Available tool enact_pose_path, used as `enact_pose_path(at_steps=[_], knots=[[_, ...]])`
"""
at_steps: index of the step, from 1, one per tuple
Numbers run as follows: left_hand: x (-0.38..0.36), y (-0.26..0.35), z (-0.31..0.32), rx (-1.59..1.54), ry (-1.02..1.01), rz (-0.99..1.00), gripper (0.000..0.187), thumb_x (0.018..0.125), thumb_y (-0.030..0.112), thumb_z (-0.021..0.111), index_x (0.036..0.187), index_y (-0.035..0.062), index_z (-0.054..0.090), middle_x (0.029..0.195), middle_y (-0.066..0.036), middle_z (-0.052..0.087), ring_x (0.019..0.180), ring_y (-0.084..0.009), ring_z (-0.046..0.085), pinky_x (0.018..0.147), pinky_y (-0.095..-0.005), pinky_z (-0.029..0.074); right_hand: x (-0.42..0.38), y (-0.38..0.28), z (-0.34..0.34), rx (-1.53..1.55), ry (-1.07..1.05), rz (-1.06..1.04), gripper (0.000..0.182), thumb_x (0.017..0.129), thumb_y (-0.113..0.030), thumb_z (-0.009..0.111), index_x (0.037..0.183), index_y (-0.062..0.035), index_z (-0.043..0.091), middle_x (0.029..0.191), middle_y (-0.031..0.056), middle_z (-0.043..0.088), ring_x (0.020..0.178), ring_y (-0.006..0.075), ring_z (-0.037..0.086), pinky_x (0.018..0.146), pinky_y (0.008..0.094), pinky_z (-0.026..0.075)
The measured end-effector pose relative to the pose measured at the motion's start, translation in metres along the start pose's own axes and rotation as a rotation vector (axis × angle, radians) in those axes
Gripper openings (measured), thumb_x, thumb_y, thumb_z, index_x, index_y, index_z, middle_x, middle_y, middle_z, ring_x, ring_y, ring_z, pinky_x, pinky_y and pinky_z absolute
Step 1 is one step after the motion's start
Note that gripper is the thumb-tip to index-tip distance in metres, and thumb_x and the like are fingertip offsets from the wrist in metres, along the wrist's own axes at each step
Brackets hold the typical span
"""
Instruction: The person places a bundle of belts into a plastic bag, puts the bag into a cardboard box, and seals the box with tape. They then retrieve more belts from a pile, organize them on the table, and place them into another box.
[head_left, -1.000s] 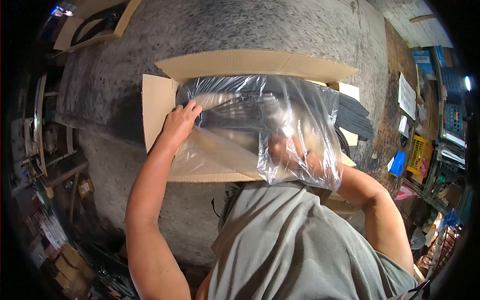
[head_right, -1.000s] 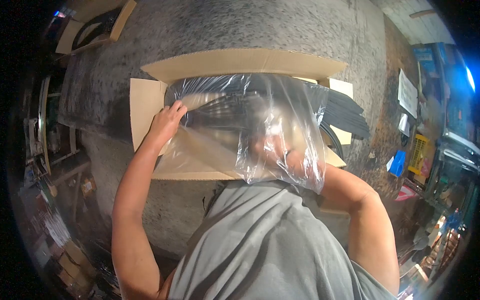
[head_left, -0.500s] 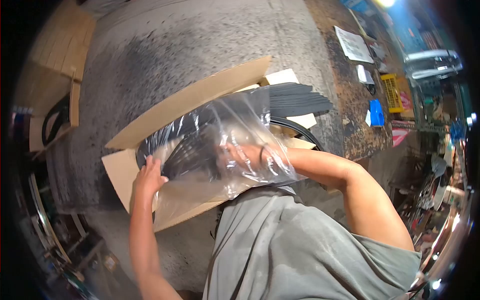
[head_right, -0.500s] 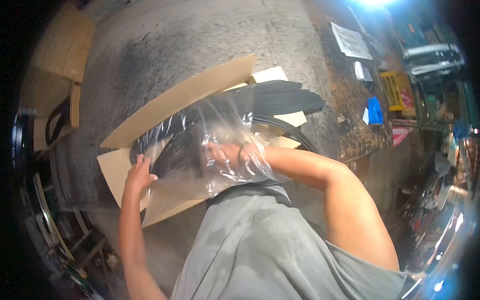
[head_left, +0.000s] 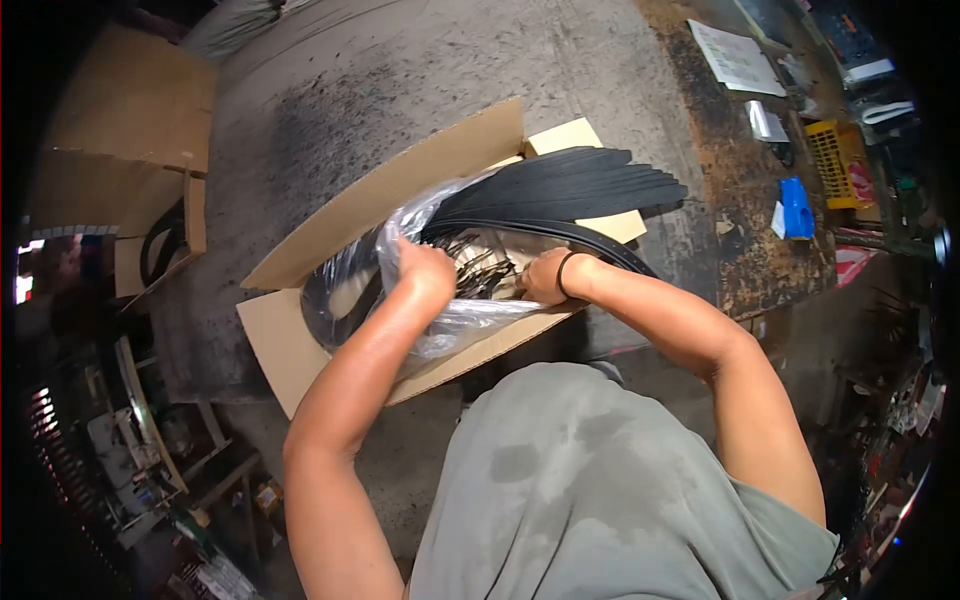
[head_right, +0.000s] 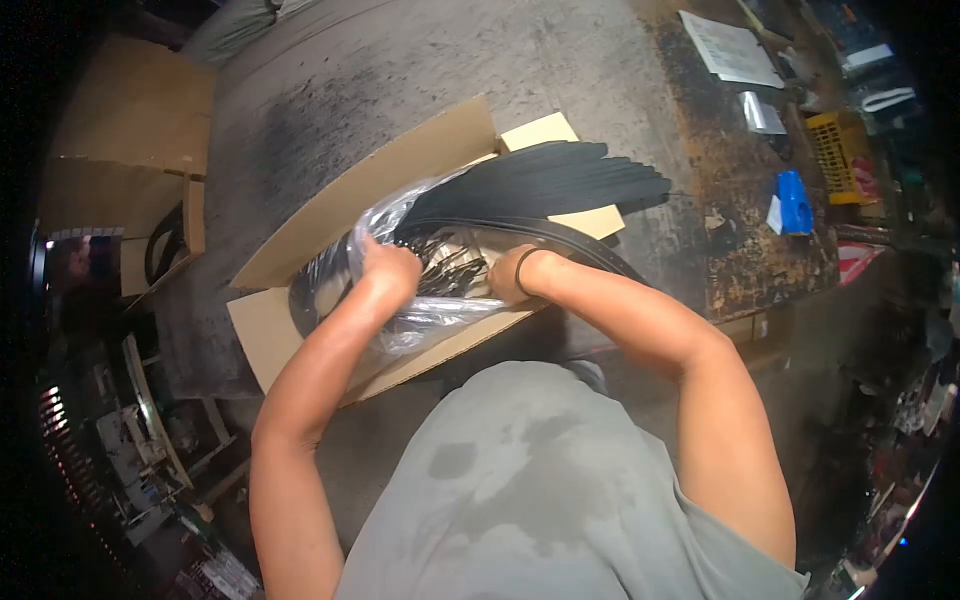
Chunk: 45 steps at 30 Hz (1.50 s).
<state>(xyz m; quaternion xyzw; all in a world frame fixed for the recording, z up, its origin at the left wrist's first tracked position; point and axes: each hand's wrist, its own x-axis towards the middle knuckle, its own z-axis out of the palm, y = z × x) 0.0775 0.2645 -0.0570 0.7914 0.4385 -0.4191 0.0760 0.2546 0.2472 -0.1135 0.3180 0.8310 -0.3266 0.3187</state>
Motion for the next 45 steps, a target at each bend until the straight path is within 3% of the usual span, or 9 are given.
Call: enact_pose_path(at_steps=[2,4,7,11,13,22,26,28,45], knots=[[0.005,0.011,0.008,0.016,0.093,0.271,0.019,0.077,0.013,0.059,0.093,0.0072,0.067,0.098,-0.013,0.065,0.098,-0.0299,0.061,0.09,-0.0534,0.039,-0.002,-0.007,-0.005,0.009,-0.026,-0.02,0.034,0.084,-0.023,0.047,0.11,-0.0083,0.063,0.11,0.0143,0.063,0.103,0.03,0.059,0.084,0.0403,0.047],[0.024,0.02,0.029,-0.584,0.458,0.433,0.017,0.074,0.012,0.061,0.085,-0.0016,0.061,0.091,-0.018,0.063,0.091,-0.0342,0.061,0.081,-0.0434,0.048,0.0,-0.011,-0.009,0.013,-0.053,-0.03,0.033,0.08,-0.016,0.05,0.107,-0.0061,0.065,0.109,0.0144,0.063,0.102,0.0291,0.06,0.082,0.0399,0.048],[0.028,-0.003,0.031,-0.339,0.251,-0.217,0.043,0.077,0.028,0.065,0.095,-0.0095,0.055,0.097,-0.023,0.062,0.095,-0.0324,0.062,0.082,-0.0378,0.049,0.007,-0.012,-0.008,-0.002,-0.059,0.024,0.034,0.076,-0.014,0.054,0.107,-0.0069,0.065,0.108,0.014,0.064,0.102,0.0284,0.061,0.081,0.0384,0.048],[0.032,-0.028,0.043,-0.27,-0.025,-0.133,0.093,0.062,0.055,0.073,0.117,-0.0151,0.044,0.112,-0.026,0.057,0.105,-0.032,0.058,0.09,-0.0336,0.046,0.01,-0.015,-0.014,-0.068,-0.037,-0.024,0.031,0.078,-0.016,0.053,0.104,-0.0079,0.066,0.106,0.013,0.064,0.1,0.0281,0.061,0.081,0.0377,0.049],[0.031,-0.026,0.058,-0.439,0.238,-0.171,0.101,0.056,0.051,0.079,0.121,-0.0148,0.038,0.119,-0.027,0.052,0.112,-0.0324,0.053,0.095,-0.0344,0.042,0.008,-0.019,-0.022,-0.022,0.029,-0.001,0.029,0.078,-0.018,0.053,0.101,-0.008,0.067,0.104,0.0128,0.065,0.098,0.0277,0.062,0.081,0.0377,0.049],[0.019,-0.005,0.082,-0.772,0.522,-0.112,0.103,0.053,0.049,0.081,0.124,-0.0105,0.037,0.123,-0.031,0.046,0.119,-0.0386,0.043,0.101,-0.0384,0.036,0.018,-0.009,-0.033,0.083,0.267,0.071,0.026,0.08,-0.03,0.059,0.089,-0.0081,0.068,0.088,0.015,0.067,0.087,0.0306,0.065,0.076,0.0402,0.051],[0.029,-0.008,0.088,-0.879,0.408,-0.037,0.104,0.057,0.053,0.077,0.128,-0.0093,0.033,0.127,-0.029,0.044,0.121,-0.0385,0.041,0.101,-0.0394,0.035,0.035,-0.003,-0.031,0.343,0.39,0.151,0.039,0.084,-0.027,0.056,0.113,-0.0014,0.053,0.108,0.0217,0.059,0.1,0.0357,0.058,0.086,0.041,0.046],[0.038,-0.006,0.1,-0.892,0.663,0.002,0.103,0.06,0.052,0.076,0.131,-0.007,0.031,0.13,-0.028,0.04,0.123,-0.0386,0.038,0.102,-0.0401,0.034,0.039,-0.004,-0.029,0.355,0.355,0.145,0.042,0.084,-0.02,0.054,0.12,-0.0004,0.045,0.117,0.0229,0.051,0.106,0.0371,0.054,0.089,0.0421,0.045],[0.036,0.001,0.095,-0.817,0.414,-0.05,0.107,0.064,0.062,0.067,0.139,-0.002,0.023,0.139,-0.025,0.03,0.13,-0.0389,0.027,0.108,-0.043,0.024,0.052,-0.003,-0.016,0.038,0.374,0.025,0.046,0.083,-0.015,0.052,0.126,-0.0016,0.044,0.12,0.018,0.051,0.101,0.0339,0.058,0.085,0.0405,0.047]])
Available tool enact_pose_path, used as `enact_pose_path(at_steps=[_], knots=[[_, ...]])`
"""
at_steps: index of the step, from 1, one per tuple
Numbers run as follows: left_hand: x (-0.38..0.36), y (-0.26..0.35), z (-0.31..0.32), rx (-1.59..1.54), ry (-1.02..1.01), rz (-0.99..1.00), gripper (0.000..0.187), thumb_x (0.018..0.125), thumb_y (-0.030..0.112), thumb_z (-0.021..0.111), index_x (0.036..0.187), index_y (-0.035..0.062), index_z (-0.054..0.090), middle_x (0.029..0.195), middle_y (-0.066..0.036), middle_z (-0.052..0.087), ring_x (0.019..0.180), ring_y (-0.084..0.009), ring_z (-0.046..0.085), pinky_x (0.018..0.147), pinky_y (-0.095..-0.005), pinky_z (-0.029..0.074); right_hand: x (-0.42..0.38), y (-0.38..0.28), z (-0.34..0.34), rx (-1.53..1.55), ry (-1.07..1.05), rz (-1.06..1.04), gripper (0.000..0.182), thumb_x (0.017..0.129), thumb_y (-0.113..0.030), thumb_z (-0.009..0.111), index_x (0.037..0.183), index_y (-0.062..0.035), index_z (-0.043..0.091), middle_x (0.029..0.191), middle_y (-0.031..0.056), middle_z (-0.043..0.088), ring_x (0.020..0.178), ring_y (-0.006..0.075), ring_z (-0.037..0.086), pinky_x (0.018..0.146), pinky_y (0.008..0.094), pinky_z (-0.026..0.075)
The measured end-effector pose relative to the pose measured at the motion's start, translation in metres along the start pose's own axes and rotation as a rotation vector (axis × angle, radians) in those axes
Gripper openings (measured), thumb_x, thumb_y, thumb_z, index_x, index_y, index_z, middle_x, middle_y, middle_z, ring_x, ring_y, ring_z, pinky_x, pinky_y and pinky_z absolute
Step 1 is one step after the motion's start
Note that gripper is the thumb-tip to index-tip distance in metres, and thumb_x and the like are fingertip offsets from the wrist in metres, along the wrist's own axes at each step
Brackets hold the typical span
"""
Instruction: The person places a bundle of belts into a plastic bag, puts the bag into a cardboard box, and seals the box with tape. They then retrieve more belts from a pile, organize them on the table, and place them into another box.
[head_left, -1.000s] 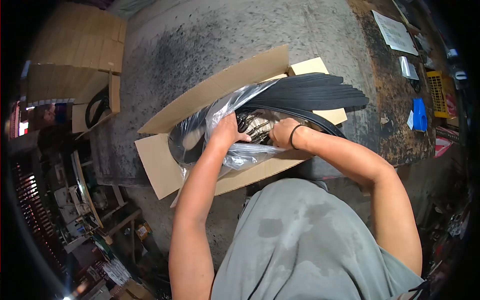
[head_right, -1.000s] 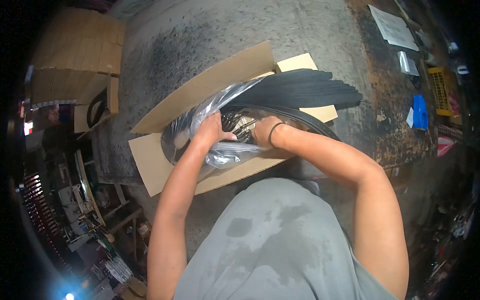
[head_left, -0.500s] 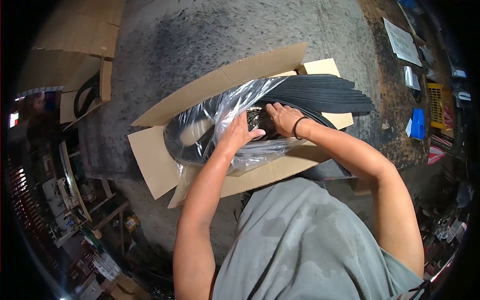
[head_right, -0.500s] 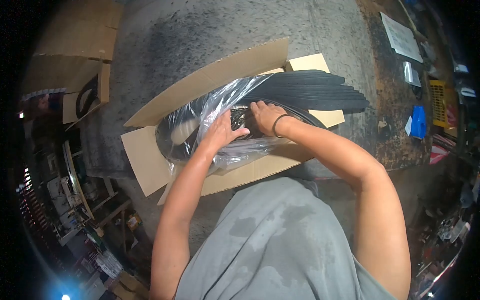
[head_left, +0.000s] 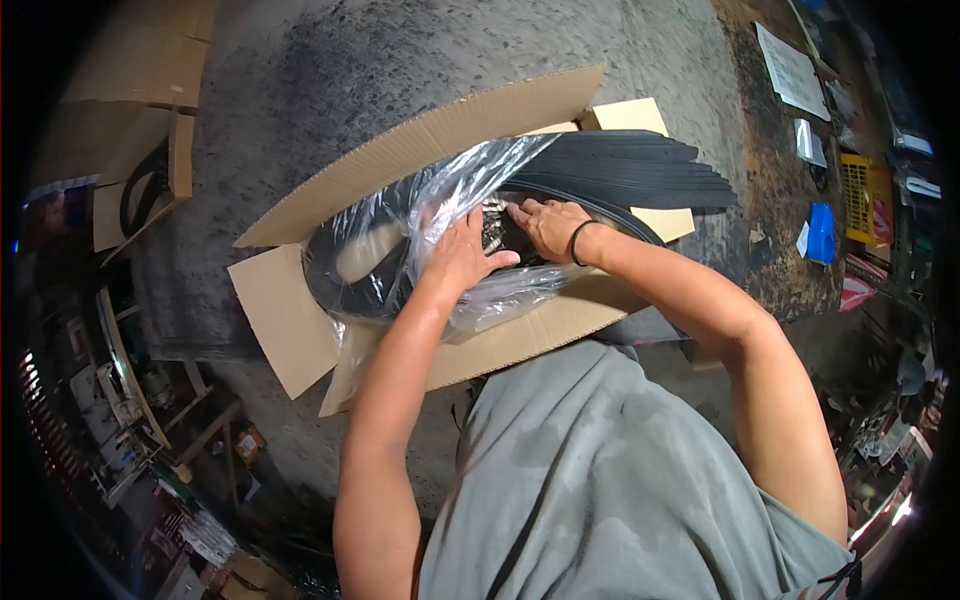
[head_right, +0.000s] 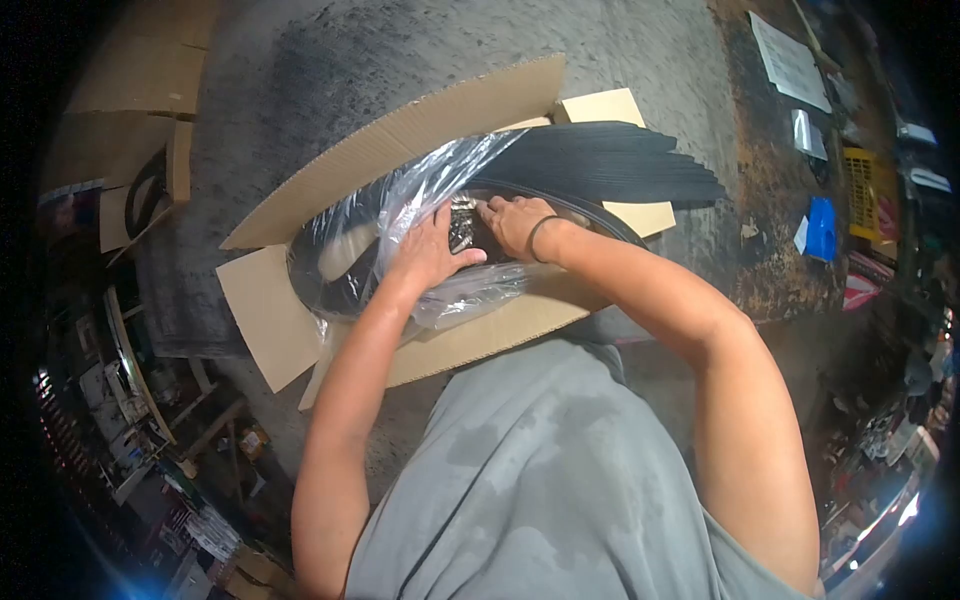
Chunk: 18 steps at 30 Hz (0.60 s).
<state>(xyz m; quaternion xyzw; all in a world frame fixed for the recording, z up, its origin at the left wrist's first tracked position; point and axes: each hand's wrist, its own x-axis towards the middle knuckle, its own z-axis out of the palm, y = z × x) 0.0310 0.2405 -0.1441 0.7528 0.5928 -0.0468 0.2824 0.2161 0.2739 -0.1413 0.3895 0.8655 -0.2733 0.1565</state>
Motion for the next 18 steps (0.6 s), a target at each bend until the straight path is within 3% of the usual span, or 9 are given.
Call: enact_pose_path(at_steps=[3,4,8,9,13,15,18], knots=[[-0.007,0.005,-0.006,-0.103,-0.097,-0.046,0.114,0.059,0.063,0.071,0.138,-0.003,0.022,0.139,-0.026,0.029,0.13,-0.0391,0.027,0.108,-0.0424,0.025,-0.013,0.003,-0.012,0.236,0.049,0.063,0.037,0.085,-0.021,0.054,0.116,0.0002,0.05,0.115,0.0198,0.052,0.1,0.0371,0.057,0.084,0.0425,0.046],[-0.009,0.005,-0.002,-0.133,-0.032,-0.011,0.12,0.054,0.063,0.074,0.138,-0.0036,0.02,0.139,-0.027,0.028,0.13,-0.0392,0.028,0.107,-0.0419,0.027,-0.019,0.009,-0.011,0.249,0.047,0.051,0.034,0.086,-0.026,0.055,0.108,-0.0005,0.052,0.111,0.021,0.053,0.096,0.0391,0.058,0.081,0.0441,0.048],[-0.012,0.015,-0.006,-0.113,-0.062,-0.089,0.122,0.052,0.06,0.077,0.138,-0.0052,0.019,0.139,-0.028,0.027,0.13,-0.0389,0.028,0.107,-0.0414,0.028,-0.05,0.016,-0.017,0.188,-0.043,-0.077,0.029,0.084,-0.026,0.056,0.101,-0.0034,0.059,0.106,0.0201,0.056,0.088,0.037,0.061,0.074,0.0431,0.051],[-0.011,0.014,-0.003,-0.117,-0.061,-0.086,0.122,0.052,0.06,0.077,0.138,-0.0052,0.019,0.139,-0.028,0.027,0.13,-0.0389,0.028,0.107,-0.0414,0.028,-0.053,0.016,-0.011,0.115,-0.102,-0.085,0.024,0.082,-0.022,0.056,0.095,-0.0043,0.063,0.099,0.0184,0.061,0.087,0.0346,0.063,0.075,0.042,0.051],[-0.011,0.006,0.009,-0.082,0.005,-0.009,0.119,0.054,0.055,0.078,0.137,-0.0063,0.019,0.139,-0.029,0.027,0.131,-0.0385,0.027,0.108,-0.0406,0.026,-0.058,0.015,-0.002,0.048,-0.251,-0.088,0.02,0.079,-0.018,0.055,0.092,-0.0061,0.066,0.09,0.0171,0.066,0.084,0.0327,0.064,0.075,0.0412,0.05],[-0.01,0.006,0.011,-0.072,-0.006,-0.039,0.12,0.055,0.062,0.072,0.14,-0.0027,0.018,0.144,-0.025,0.019,0.133,-0.0424,0.014,0.106,-0.0603,0.006,-0.056,0.015,-0.004,0.057,-0.275,-0.083,0.02,0.079,-0.018,0.054,0.092,-0.0063,0.066,0.088,0.0171,0.066,0.083,0.0327,0.064,0.075,0.041,0.05],[-0.011,0.004,0.018,-0.065,0.117,0.02,0.111,0.06,0.06,0.068,0.139,-0.0021,0.022,0.144,-0.022,0.02,0.131,-0.043,0.017,0.105,-0.0609,0.008,-0.045,0.02,-0.01,0.123,-0.205,-0.078,0.021,0.081,-0.018,0.052,0.094,-0.006,0.064,0.085,0.0193,0.065,0.082,0.0356,0.063,0.075,0.0432,0.049]])
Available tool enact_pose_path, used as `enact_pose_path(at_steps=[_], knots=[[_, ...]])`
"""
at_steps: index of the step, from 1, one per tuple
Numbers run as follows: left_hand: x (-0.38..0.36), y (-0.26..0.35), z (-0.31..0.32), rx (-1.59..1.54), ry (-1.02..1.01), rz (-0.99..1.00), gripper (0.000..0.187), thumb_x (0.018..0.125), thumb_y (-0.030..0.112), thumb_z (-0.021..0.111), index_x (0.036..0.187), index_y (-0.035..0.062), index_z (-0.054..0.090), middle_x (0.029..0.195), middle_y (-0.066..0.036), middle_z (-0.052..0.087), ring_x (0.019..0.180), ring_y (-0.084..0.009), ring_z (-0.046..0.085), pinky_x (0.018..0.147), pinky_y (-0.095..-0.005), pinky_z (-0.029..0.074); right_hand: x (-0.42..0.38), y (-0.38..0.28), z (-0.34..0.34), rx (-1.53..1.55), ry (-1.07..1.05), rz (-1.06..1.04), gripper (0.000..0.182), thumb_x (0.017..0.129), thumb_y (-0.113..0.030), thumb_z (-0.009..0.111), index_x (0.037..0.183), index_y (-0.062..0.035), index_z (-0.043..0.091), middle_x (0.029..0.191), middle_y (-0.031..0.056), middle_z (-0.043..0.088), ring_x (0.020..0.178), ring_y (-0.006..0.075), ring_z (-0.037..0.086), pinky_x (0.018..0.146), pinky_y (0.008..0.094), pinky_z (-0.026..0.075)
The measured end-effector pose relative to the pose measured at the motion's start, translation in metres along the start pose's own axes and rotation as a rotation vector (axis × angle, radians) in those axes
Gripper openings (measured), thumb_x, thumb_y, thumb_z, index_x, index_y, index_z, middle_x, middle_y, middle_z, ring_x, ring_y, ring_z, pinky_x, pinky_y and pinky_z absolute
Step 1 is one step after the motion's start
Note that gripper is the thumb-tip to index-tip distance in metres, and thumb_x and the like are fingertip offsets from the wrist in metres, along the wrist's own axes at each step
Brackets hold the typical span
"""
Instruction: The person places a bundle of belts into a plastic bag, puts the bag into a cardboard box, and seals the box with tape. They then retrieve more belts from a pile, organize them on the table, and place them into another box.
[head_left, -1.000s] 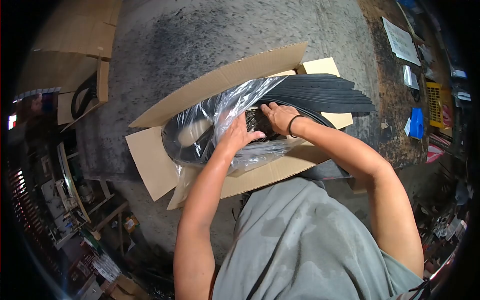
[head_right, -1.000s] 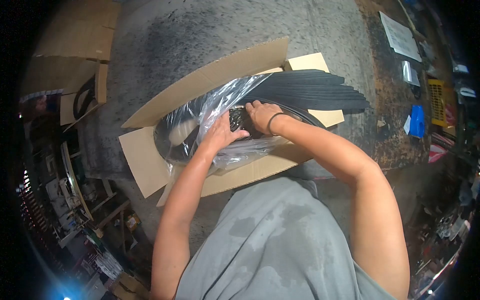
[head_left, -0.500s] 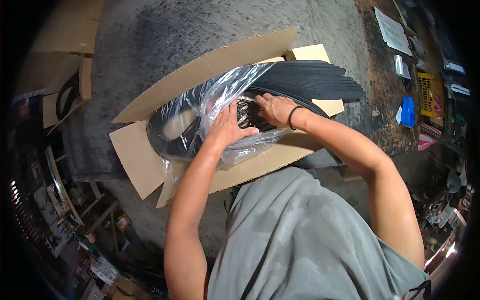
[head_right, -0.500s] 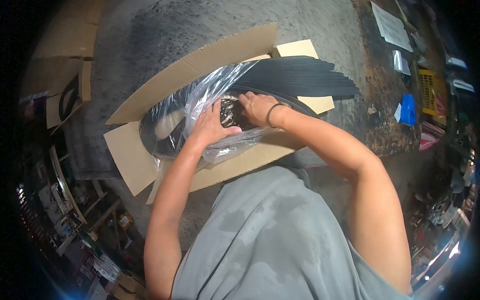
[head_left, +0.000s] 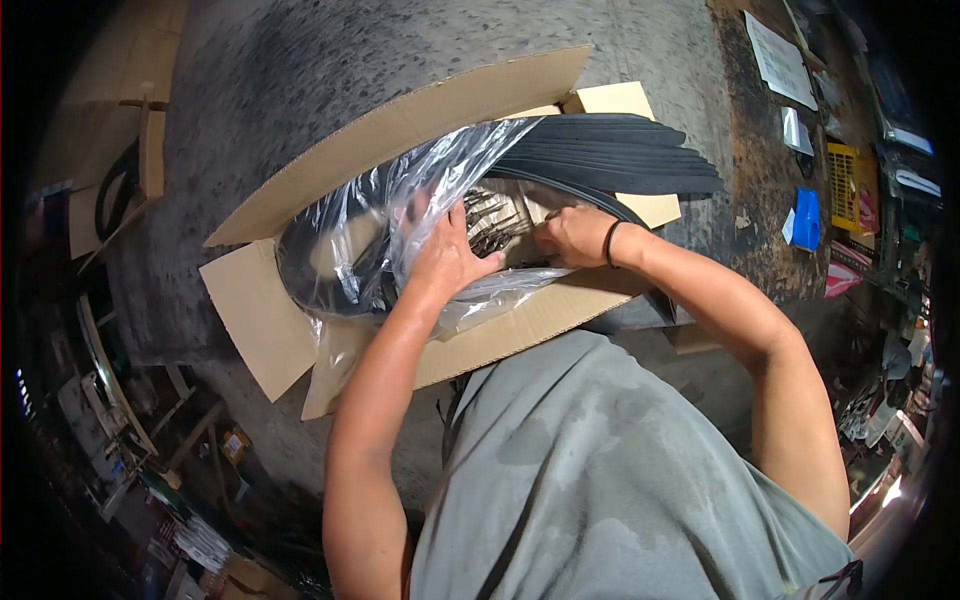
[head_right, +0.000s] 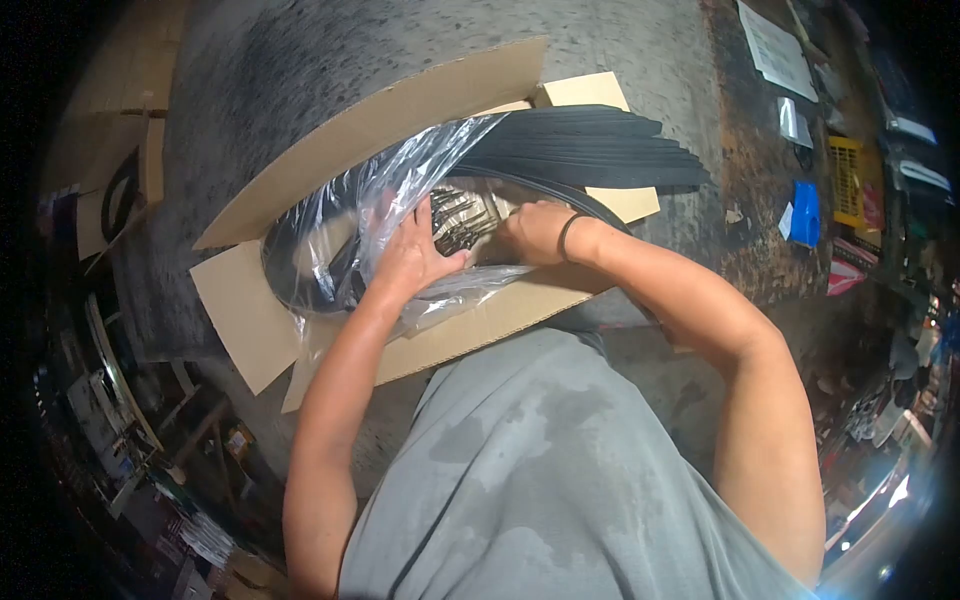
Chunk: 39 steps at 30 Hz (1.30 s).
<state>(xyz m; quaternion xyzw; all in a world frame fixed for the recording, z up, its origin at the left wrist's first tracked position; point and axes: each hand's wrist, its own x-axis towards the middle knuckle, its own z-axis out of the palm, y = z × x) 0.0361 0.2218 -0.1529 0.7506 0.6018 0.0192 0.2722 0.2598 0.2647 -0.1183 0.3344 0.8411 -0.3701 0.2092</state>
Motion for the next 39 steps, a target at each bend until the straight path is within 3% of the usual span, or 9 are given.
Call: enact_pose_path(at_steps=[4,11,14,16,20,26,30,35,39], knots=[[-0.003,0.008,-0.008,0.221,0.013,-0.022,0.103,0.062,0.06,0.065,0.137,-0.0008,0.027,0.144,-0.018,0.022,0.131,-0.0411,0.019,0.103,-0.0624,0.012,-0.001,-0.016,-0.023,0.279,0.005,0.012,0.029,0.088,-0.028,0.047,0.094,-0.005,0.064,0.084,0.0207,0.064,0.082,0.038,0.062,0.076,0.045,0.047],[-0.034,0.019,-0.013,0.268,0.181,-0.049,0.08,0.075,0.048,0.063,0.134,0.0011,0.035,0.138,-0.022,0.03,0.128,-0.0406,0.025,0.103,-0.0589,0.017,0.003,-0.012,-0.001,0.093,-0.132,0.01,0.032,0.089,-0.032,0.048,0.09,-0.0048,0.066,0.081,0.0203,0.065,0.081,0.0371,0.062,0.075,0.0438,0.048],[-0.058,0.033,-0.047,0.15,-0.021,-0.018,0.057,0.081,0.04,0.059,0.121,0.0007,0.048,0.127,-0.022,0.044,0.116,-0.0369,0.043,0.102,-0.0546,0.025,0.005,-0.012,0.002,0.098,-0.129,0.019,0.031,0.089,-0.03,0.048,0.091,-0.0038,0.065,0.082,0.0199,0.065,0.081,0.0365,0.063,0.076,0.0429,0.048],[-0.068,0.04,-0.059,0.268,-0.529,0.017,0.035,0.082,0.033,0.059,0.1,0.0024,0.058,0.103,-0.018,0.06,0.093,-0.0308,0.058,0.096,-0.0491,0.034,0.008,-0.011,0.004,0.082,-0.153,0.023,0.031,0.089,-0.03,0.048,0.091,-0.0036,0.065,0.083,0.0196,0.065,0.082,0.0362,0.062,0.076,0.0425,0.048],[-0.085,0.028,-0.062,0.35,-0.382,0.178,0.017,0.082,0.022,0.056,0.083,0.0053,0.059,0.076,-0.012,0.064,0.076,-0.0291,0.064,0.084,-0.0466,0.041,0.017,-0.012,0.002,0.042,-0.195,-0.033,0.027,0.087,-0.024,0.048,0.093,-0.0043,0.066,0.09,0.0178,0.065,0.086,0.0347,0.062,0.079,0.0414,0.048],[-0.06,0.018,-0.068,0.115,-0.292,0.013,0.011,0.081,0.016,0.054,0.083,0.0061,0.057,0.076,-0.013,0.063,0.072,-0.0344,0.063,0.079,-0.0448,0.045,0.006,-0.027,-0.027,0.003,-0.295,-0.019,0.026,0.084,-0.018,0.048,0.098,-0.0066,0.066,0.094,0.0159,0.066,0.091,0.033,0.062,0.082,0.0407,0.047],[-0.033,0.015,-0.064,0.162,-0.404,-0.082,0.015,0.077,0.014,0.062,0.087,0.0065,0.055,0.091,-0.013,0.062,0.084,-0.0332,0.062,0.077,-0.045,0.046,0.002,-0.033,-0.019,-0.067,-0.36,-0.037,0.026,0.083,-0.018,0.048,0.1,-0.0081,0.065,0.095,0.0149,0.066,0.093,0.0321,0.061,0.082,0.0404,0.046],[-0.023,0.019,-0.041,0.095,-0.17,0.216,0.061,0.068,0.018,0.075,0.122,0.0112,0.047,0.141,-0.014,0.027,0.126,-0.0373,0.032,0.09,-0.0445,0.045,-0.004,-0.038,-0.012,-0.133,-0.309,-0.133,0.03,0.088,-0.021,0.041,0.091,-0.0052,0.066,0.092,0.0143,0.066,0.085,0.0329,0.063,0.078,0.0412,0.047],[-0.021,0.015,-0.043,0.058,-0.262,0.15,0.072,0.067,0.024,0.076,0.129,0.0158,0.042,0.144,-0.015,0.021,0.131,-0.0414,0.022,0.1,-0.0473,0.037,-0.008,-0.034,-0.003,-0.101,-0.236,-0.107,0.034,0.09,-0.022,0.038,0.087,-0.0039,0.066,0.092,0.0144,0.066,0.083,0.0331,0.063,0.077,0.0413,0.048]])
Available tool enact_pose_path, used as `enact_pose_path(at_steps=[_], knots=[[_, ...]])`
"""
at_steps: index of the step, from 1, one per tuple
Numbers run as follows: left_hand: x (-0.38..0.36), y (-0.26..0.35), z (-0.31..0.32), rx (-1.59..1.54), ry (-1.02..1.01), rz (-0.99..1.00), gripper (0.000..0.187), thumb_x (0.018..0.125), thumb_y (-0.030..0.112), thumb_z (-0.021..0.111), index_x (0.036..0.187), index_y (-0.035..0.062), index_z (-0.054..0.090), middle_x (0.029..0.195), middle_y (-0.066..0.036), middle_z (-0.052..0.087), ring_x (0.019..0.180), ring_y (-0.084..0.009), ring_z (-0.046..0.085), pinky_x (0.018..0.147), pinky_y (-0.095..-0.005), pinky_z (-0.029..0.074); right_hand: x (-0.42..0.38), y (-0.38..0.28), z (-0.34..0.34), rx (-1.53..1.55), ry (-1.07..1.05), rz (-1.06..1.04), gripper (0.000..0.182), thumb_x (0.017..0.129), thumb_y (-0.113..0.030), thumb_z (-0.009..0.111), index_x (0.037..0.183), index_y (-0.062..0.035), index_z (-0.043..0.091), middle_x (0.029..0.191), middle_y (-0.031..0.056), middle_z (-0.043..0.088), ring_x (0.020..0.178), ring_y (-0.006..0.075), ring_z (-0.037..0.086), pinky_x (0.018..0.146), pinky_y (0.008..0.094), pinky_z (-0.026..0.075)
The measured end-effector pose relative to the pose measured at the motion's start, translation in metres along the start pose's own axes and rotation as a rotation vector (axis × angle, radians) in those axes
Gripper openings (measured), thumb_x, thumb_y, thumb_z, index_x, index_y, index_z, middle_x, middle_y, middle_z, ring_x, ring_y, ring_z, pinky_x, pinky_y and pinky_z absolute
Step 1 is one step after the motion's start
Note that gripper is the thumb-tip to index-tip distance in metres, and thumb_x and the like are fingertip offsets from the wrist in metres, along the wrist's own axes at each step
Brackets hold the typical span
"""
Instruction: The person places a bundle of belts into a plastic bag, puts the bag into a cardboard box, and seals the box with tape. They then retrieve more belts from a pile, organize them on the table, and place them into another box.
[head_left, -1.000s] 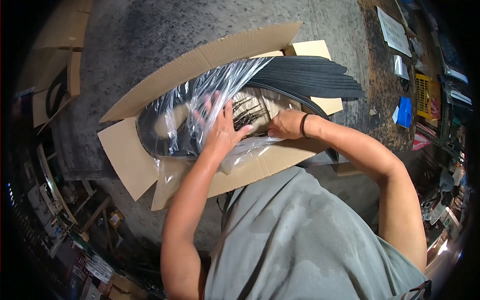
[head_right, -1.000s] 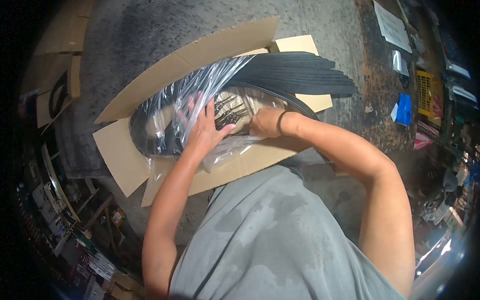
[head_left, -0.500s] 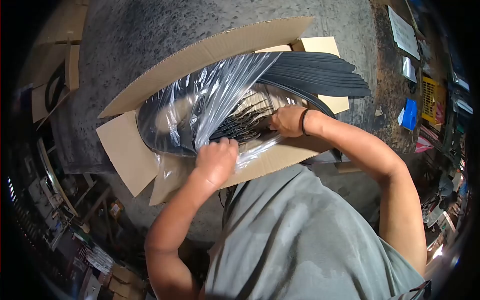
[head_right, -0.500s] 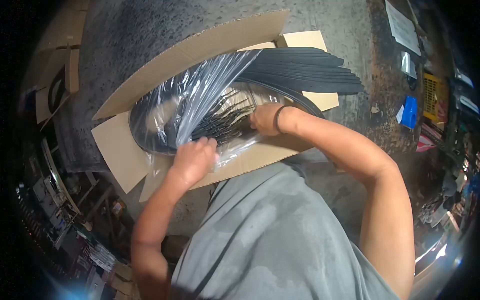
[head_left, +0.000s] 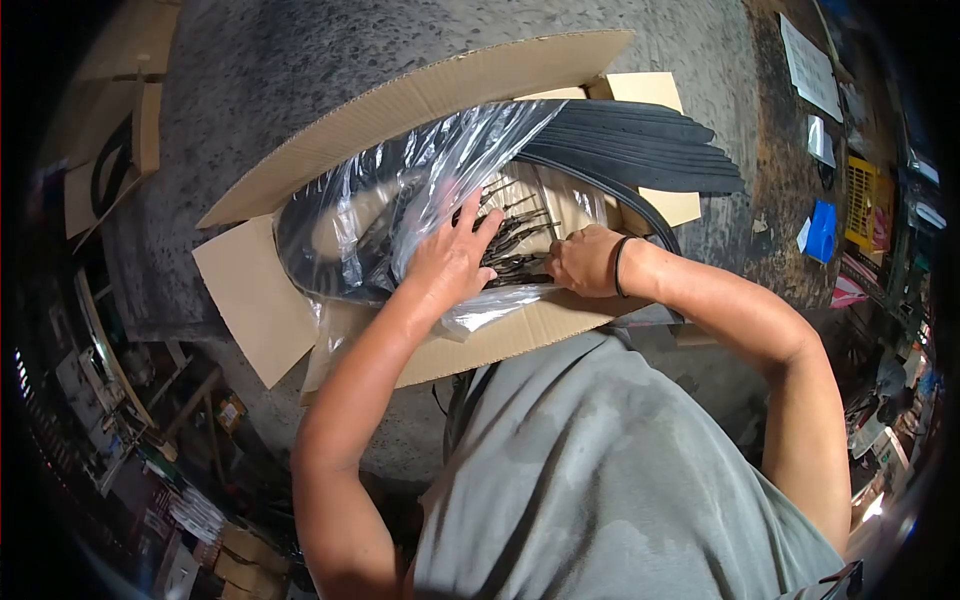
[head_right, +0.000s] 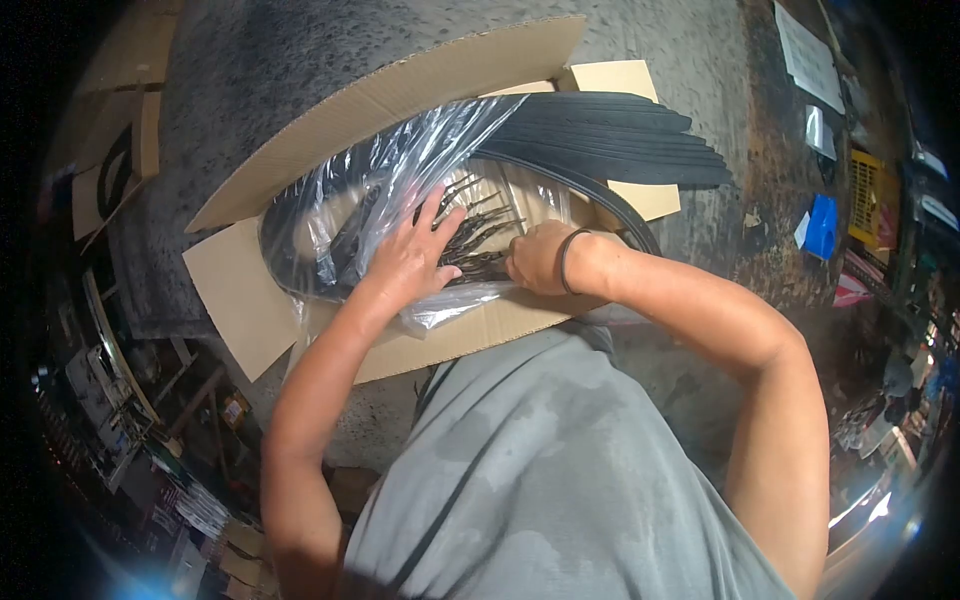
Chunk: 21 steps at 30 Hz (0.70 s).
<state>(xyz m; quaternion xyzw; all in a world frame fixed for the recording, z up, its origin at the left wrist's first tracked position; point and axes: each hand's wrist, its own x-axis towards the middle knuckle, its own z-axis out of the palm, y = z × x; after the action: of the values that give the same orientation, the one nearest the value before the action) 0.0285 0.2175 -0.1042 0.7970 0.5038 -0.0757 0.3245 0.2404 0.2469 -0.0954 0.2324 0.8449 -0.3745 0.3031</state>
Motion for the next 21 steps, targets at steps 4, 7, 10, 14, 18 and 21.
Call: enact_pose_path(at_steps=[4,7,10,14,18,21], knots=[[0.002,0.005,0.005,0.037,0.044,-0.034,0.076,0.064,0.035,0.077,0.128,0.0121,0.043,0.142,-0.017,0.023,0.131,-0.0434,0.02,0.103,-0.0489,0.033,0.003,-0.001,-0.001,-0.008,-0.029,0.003,0.035,0.091,-0.023,0.037,0.087,-0.0034,0.066,0.092,0.0146,0.066,0.084,0.0329,0.063,0.077,0.0409,0.048],[0.006,0.001,0.015,0.043,0.144,-0.012,0.078,0.062,0.04,0.077,0.125,0.0061,0.045,0.14,-0.017,0.026,0.13,-0.0454,0.02,0.103,-0.0528,0.03,0.005,0.0,-0.002,-0.057,-0.052,-0.021,0.034,0.09,-0.022,0.038,0.089,-0.0047,0.067,0.093,0.0138,0.066,0.087,0.0315,0.063,0.077,0.0401,0.048],[0.007,0.003,0.013,0.128,0.15,0.006,0.078,0.061,0.042,0.077,0.122,0.0024,0.047,0.138,-0.017,0.028,0.129,-0.047,0.02,0.102,-0.0568,0.028,0.006,-0.001,-0.003,-0.104,-0.066,-0.036,0.031,0.09,-0.021,0.039,0.091,-0.0064,0.067,0.093,0.0125,0.067,0.088,0.03,0.064,0.077,0.0391,0.049],[0.008,0.006,0.014,0.085,0.16,0.001,0.078,0.061,0.042,0.077,0.122,0.0036,0.047,0.137,-0.018,0.029,0.129,-0.0477,0.02,0.1,-0.0595,0.027,0.005,-0.002,-0.003,-0.082,-0.057,-0.008,0.03,0.089,-0.019,0.04,0.092,-0.0069,0.067,0.095,0.0115,0.067,0.088,0.0292,0.064,0.077,0.0384,0.049],[0.01,0.005,0.022,0.051,0.18,-0.037,0.072,0.064,0.039,0.075,0.121,0.004,0.047,0.135,-0.019,0.031,0.129,-0.0475,0.02,0.103,-0.0547,0.027,0.007,-0.005,-0.01,-0.109,-0.083,0.022,0.028,0.088,-0.019,0.042,0.093,-0.0062,0.067,0.095,0.0111,0.067,0.089,0.0289,0.064,0.077,0.0378,0.049],[0.012,-0.006,0.033,0.015,0.239,-0.03,0.064,0.07,0.039,0.071,0.12,0.0063,0.048,0.136,-0.018,0.032,0.13,-0.0435,0.02,0.1,-0.0601,0.023,0.012,0.002,-0.01,-0.194,-0.105,0.031,0.027,0.087,-0.018,0.045,0.096,-0.0056,0.067,0.097,0.0113,0.067,0.091,0.0285,0.064,0.078,0.0372,0.049]])
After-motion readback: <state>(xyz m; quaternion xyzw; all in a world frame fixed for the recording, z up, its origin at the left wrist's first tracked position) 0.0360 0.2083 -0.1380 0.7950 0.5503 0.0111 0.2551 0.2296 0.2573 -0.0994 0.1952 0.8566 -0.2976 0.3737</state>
